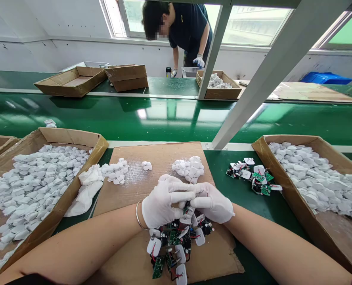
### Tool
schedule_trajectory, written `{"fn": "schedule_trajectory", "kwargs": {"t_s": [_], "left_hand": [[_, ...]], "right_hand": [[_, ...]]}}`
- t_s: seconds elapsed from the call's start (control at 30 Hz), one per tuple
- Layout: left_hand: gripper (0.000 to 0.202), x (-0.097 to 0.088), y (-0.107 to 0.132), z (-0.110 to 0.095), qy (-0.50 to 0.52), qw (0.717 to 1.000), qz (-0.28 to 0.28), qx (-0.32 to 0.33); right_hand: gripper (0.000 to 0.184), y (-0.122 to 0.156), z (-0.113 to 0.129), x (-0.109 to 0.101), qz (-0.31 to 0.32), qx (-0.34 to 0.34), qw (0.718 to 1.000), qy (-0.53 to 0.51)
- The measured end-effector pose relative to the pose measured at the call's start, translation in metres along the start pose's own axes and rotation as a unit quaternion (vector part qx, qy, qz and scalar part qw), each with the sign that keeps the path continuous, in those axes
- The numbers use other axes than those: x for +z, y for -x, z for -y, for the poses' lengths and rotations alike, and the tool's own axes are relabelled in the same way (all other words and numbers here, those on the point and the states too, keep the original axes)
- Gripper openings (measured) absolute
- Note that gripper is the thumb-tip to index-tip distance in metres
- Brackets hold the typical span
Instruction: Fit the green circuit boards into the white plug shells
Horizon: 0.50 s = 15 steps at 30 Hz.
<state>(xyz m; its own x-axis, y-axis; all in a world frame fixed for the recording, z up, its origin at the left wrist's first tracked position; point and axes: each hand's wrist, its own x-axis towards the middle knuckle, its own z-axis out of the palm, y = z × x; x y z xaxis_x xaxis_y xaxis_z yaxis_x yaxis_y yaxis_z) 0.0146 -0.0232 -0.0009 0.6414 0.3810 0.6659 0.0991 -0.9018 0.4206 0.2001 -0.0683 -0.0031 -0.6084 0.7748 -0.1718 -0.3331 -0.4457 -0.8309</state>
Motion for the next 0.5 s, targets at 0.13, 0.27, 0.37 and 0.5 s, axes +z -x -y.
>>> {"fn": "schedule_trajectory", "kwargs": {"t_s": [0.13, 0.27, 0.37, 0.5], "left_hand": [[0.046, -0.0009, -0.0001, 0.003, 0.012, 1.0, 0.013, -0.007], [0.032, -0.0059, -0.0041, 0.0054, 0.051, 0.998, 0.012, -0.047], [0.024, -0.0091, -0.0067, 0.0044, 0.103, 0.992, -0.001, -0.072], [0.031, -0.0077, -0.0023, 0.0013, 0.145, 0.981, -0.021, -0.124]], "right_hand": [[0.024, -0.0019, -0.0044, 0.0013, -0.04, 0.008, 0.999, 0.008], [0.035, -0.0066, -0.0027, 0.0073, -0.061, -0.044, 0.995, -0.061], [0.051, -0.0079, -0.0021, 0.0068, -0.038, -0.057, 0.996, -0.063], [0.03, -0.0059, -0.0062, 0.0009, -0.042, -0.044, 0.998, -0.005]]}}
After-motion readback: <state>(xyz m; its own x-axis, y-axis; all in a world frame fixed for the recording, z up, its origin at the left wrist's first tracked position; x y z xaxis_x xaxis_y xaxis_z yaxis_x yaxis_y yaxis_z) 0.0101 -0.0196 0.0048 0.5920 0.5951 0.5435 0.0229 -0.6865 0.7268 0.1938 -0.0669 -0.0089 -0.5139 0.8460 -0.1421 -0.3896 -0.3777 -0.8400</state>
